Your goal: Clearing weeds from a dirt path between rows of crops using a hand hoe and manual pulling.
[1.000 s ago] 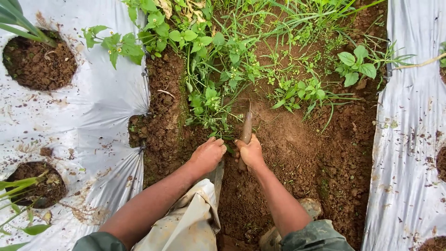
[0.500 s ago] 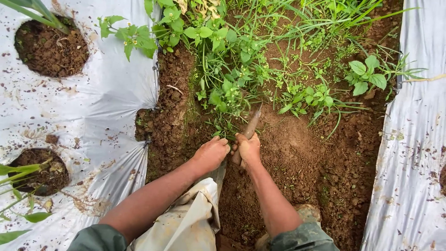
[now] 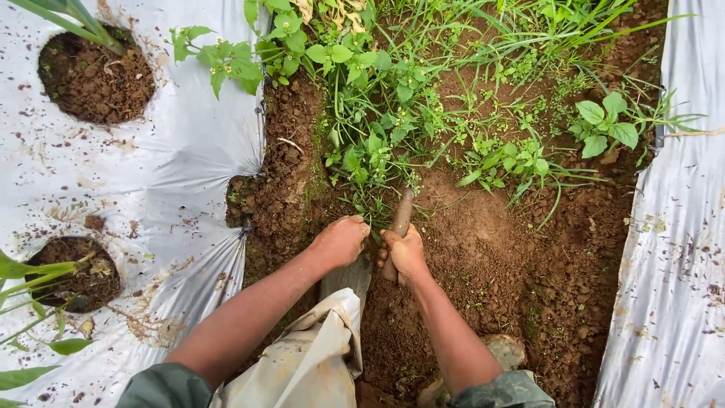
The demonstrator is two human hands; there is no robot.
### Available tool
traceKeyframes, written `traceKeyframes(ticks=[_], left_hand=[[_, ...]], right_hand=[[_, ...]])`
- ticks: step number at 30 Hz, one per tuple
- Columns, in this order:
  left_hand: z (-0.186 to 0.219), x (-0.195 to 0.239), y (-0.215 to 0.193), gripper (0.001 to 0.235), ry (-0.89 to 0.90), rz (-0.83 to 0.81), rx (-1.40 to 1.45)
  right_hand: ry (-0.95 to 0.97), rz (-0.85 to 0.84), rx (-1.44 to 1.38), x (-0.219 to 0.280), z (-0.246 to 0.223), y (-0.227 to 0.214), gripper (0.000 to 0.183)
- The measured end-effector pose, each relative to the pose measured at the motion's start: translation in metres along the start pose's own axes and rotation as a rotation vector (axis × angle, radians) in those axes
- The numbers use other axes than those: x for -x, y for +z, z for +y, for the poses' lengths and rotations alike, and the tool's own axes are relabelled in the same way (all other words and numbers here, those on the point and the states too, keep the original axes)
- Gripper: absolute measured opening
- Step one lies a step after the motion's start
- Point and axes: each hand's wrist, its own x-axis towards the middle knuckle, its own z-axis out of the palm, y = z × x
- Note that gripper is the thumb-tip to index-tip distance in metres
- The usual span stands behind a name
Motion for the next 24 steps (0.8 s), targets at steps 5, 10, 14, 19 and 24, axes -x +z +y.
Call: traceKeyframes(ticks=[5, 10, 14, 19, 24], left_hand=[[-0.005, -0.020, -0.117, 0.004, -0.256, 0.185, -0.155], [-0.023, -0.041, -0.176, 0.006, -0.269, 0.287, -0.501], [-0.028, -0.047, -0.180, 0.008, -0.226, 0.090, -0.674], [-0.041, -0.056, -0.183, 0.016, -0.224, -0.055, -0.539], [-0.075, -0.085, -0.165, 0.012, -0.195, 0.105, -0.154]], right_hand=[[-0.070, 0.149, 0.001, 0.018, -0.015, -0.033, 0.020], [-0.105, 0.320, -0.042, 0.008, -0.003, -0.095, 0.021], [-0.051, 0.285, -0.023, 0.014, 0.000, -0.114, 0.017], [-0.029, 0.281, -0.032, 0.009, 0.010, -0.116, 0.016], [-0.057, 0.254, -0.047, 0.003, 0.017, -0.122, 0.019]])
